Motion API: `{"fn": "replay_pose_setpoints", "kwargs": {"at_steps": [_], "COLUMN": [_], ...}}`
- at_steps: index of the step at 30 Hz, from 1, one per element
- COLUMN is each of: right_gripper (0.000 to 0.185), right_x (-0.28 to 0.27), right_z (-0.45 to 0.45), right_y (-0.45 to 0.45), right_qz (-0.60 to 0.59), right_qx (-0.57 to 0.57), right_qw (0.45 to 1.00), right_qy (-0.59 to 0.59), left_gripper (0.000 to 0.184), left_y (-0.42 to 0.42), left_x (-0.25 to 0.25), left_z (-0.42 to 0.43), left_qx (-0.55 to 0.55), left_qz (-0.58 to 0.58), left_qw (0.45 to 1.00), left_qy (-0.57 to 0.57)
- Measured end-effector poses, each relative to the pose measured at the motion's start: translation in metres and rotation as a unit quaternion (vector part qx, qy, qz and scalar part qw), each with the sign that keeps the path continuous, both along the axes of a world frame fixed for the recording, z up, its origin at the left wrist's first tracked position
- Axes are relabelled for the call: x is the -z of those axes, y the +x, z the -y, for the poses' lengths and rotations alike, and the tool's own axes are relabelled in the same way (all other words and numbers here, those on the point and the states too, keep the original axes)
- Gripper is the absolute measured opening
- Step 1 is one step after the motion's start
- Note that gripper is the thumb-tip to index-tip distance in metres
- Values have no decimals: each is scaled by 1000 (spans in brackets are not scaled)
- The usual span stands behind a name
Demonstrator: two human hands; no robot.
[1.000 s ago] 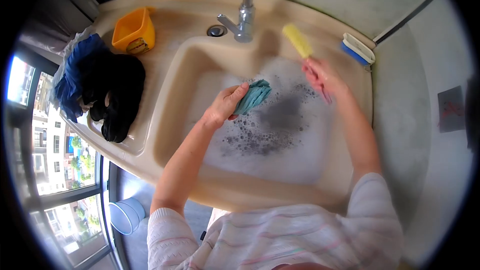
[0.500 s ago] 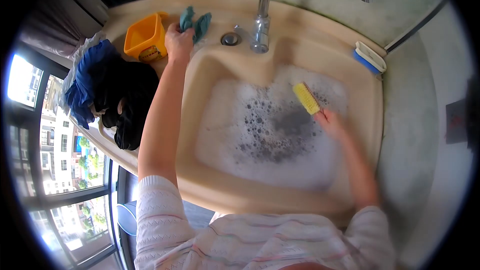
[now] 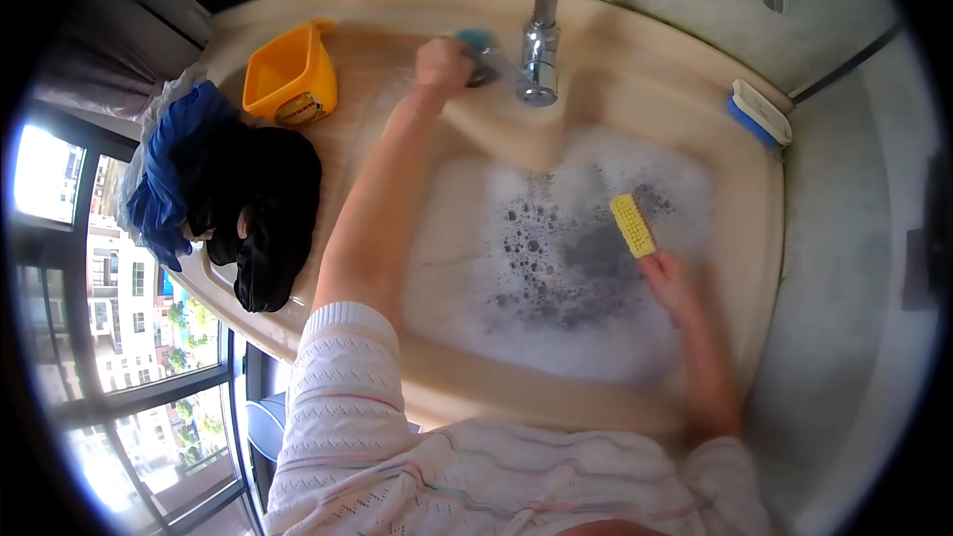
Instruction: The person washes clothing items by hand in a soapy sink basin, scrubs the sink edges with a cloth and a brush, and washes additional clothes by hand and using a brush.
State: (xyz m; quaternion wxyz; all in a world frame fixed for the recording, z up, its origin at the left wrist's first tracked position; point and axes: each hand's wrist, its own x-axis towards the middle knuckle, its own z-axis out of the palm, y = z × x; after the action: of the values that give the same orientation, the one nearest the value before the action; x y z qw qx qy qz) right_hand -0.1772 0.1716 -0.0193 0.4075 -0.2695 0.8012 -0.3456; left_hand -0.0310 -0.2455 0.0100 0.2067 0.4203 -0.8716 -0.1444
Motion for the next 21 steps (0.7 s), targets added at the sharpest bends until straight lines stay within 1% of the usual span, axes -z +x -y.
{"fn": "replay_pose_setpoints", "kwargs": {"at_steps": [1, 4, 5, 8, 10, 12, 14, 15, 16, 18, 19, 21], "right_gripper": [17, 18, 19, 17, 16, 15, 15, 15, 14, 14, 14, 14], "right_x": [-3, -11, -6, -9, -14, -19, -38, -48, -54, -62, -64, -66], "right_z": [3, 10, 9, 11, 11, 21, 39, 50, 62, 89, 104, 133], "right_y": [2, 4, 2, 3, 8, 14, 32, 42, 49, 62, 68, 79], "right_qz": [-2, -23, -32, -43, -29, -2, 56, 85, 110, 140, 145, 167], "right_qx": [-11, -50, -65, -108, -125, -135, -119, -111, -129, -170, -193, -194], "right_qw": [1000, 999, 997, 993, 992, 991, 991, 990, 985, 974, 967, 961], "right_qy": [-1, -1, -4, -21, -23, -17, -23, -26, -29, -56, -80, -99], "left_gripper": [21, 19, 21, 23, 25, 26, 25, 24, 23, 22, 22, 22], "left_y": [-5, -6, -2, 28, 42, 64, 83, 92, 104, 130, 142, 167], "left_x": [0, -13, -15, -31, -34, -44, -40, -43, -46, -51, -52, -53], "left_z": [-6, -6, -7, -16, 1, 4, 5, -1, -10, -28, -39, -59], "left_qx": [51, 93, 93, 122, 94, 91, 72, 45, 18, 10, 24, 42], "left_qz": [-9, 28, 35, 23, 145, 144, 150, 176, 202, 203, 186, 147], "left_qw": [999, 988, 986, 989, 985, 985, 986, 983, 979, 978, 981, 988], "left_qy": [11, 118, 132, 76, 9, 20, 12, 8, 4, 44, 40, 34]}}
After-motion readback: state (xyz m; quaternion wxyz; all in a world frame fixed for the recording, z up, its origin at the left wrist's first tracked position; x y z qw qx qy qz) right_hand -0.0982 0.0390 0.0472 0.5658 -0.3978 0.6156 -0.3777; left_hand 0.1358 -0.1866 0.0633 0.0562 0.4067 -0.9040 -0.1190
